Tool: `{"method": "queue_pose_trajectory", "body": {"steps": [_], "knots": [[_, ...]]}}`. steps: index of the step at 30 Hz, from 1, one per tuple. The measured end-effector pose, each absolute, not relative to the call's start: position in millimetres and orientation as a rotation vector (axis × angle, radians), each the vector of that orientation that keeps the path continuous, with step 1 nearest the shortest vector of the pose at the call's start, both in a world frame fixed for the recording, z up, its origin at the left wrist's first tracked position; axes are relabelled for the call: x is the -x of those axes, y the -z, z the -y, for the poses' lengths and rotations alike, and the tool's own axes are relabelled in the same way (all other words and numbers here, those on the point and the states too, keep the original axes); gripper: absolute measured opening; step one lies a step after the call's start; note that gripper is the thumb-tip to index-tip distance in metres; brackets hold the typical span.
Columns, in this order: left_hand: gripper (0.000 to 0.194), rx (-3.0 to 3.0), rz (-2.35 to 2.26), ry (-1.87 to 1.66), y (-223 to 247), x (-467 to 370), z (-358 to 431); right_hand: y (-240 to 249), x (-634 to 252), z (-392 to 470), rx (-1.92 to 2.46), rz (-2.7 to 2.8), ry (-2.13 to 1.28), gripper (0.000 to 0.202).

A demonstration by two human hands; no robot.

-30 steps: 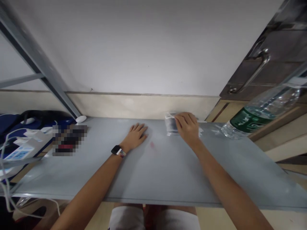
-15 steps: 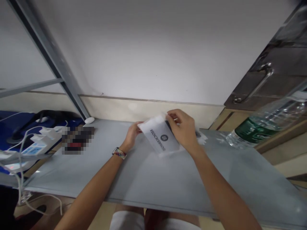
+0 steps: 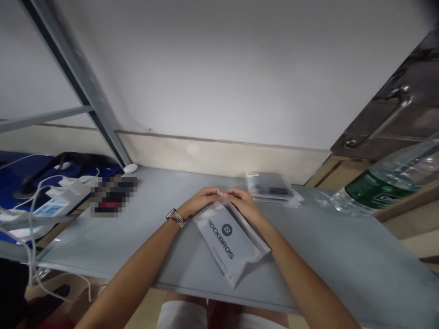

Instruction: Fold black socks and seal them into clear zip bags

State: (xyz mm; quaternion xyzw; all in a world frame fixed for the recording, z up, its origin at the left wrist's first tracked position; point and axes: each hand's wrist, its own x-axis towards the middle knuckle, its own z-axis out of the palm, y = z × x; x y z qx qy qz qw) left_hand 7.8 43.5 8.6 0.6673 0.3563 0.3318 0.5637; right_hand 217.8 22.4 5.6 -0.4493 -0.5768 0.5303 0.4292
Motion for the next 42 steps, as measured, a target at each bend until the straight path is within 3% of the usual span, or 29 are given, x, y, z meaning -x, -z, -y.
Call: {"method": "queue_pose_trajectory", "body": {"steps": [9, 13, 25, 31, 37, 42], "knots": [[0.028, -1.562, -0.901, -0.775, -3, -11, -46, 12, -216, -32, 1.106, 1.625, -1.179, 0.036], [0.035, -1.557, -0.94, -0.821, -5, -11, -47, 14, -221, -34, 1.107, 1.69, -1.2, 0.03], [0.036, -1.545, -1.107, -1.05, -17, 28, -64, -11, -246, -29, 1.116, 1.872, -1.377, 0.026], [0.034, -1.552, -1.169, -1.232, -15, 45, -74, -22, -264, -26, 1.127, 1.956, -1.387, 0.012], [0.034, -1.541, -1.189, -1.437, -8, 48, -82, -21, -266, -26, 1.159, 1.948, -1.196, 0.015], [0.035, -1.516, -1.174, -1.582, -13, 44, -80, -25, -258, -24, 1.133, 1.904, -0.709, 0.009]]}}
